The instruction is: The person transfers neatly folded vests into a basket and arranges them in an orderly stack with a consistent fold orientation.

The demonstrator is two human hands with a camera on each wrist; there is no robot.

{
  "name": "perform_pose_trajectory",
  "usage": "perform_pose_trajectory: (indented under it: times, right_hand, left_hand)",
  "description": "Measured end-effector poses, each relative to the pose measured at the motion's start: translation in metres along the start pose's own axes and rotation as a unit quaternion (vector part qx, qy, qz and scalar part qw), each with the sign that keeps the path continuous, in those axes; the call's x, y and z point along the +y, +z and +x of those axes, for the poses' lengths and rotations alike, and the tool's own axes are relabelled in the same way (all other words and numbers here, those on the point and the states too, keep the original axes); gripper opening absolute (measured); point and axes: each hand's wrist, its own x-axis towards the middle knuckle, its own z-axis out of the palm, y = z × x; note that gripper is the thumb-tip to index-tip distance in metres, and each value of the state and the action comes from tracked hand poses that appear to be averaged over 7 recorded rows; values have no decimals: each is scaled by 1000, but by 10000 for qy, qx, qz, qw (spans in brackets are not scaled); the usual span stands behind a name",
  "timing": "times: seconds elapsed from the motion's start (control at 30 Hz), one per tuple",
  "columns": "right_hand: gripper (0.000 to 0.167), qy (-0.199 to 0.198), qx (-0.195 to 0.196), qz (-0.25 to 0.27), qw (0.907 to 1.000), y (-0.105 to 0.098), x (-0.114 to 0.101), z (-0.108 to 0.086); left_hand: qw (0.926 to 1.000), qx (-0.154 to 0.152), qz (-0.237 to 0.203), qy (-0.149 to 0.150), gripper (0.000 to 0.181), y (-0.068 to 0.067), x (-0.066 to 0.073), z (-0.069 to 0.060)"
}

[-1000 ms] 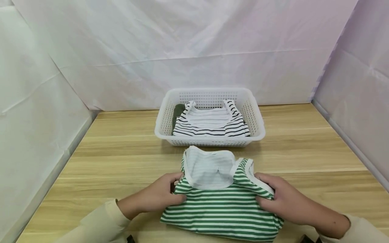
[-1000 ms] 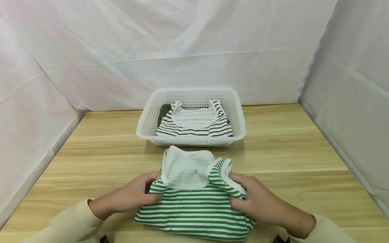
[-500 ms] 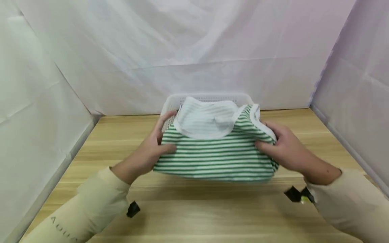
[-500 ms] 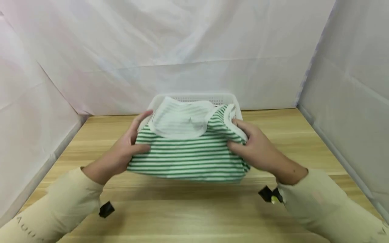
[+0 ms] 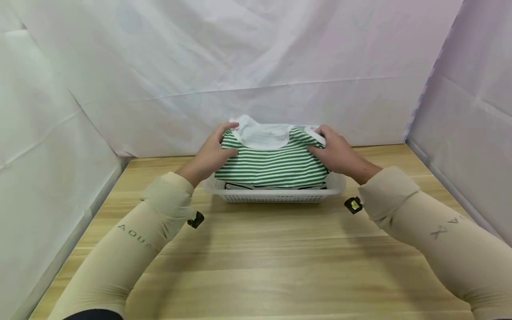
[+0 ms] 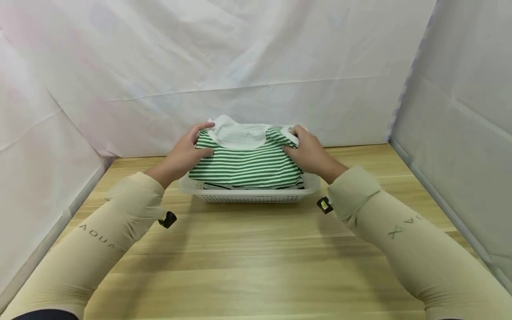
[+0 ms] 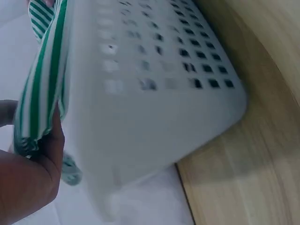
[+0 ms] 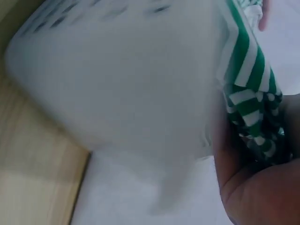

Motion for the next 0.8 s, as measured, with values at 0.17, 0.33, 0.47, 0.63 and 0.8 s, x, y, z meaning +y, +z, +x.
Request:
perform_pose_trajectory:
  times: [0.17, 0.33, 0.47, 0.63, 0.8]
  right_hand:
    - [28, -110, -628, -767, 9950, 21, 14, 13]
    - [33, -605, -498, -1667, 9829, 39, 15, 15]
    - [52, -874, -499, -2856, 9530, 47, 15, 13]
    - [47, -1268, -517, -4375, 8887, 46, 16, 7]
    - [50, -1268, -611, -4989, 8551, 44, 16, 4]
  left_hand:
    - [9935, -263, 1076, -260, 51, 14, -20, 10]
    - [9748, -455, 2174, -188, 49, 29, -31, 13]
    - [9503, -612, 3047, -206, 51, 36, -32, 11]
    - [8970, -760, 4342, -330, 46, 41, -30, 7]
    - [8529, -1034, 5098, -430, 51, 42, -32, 7]
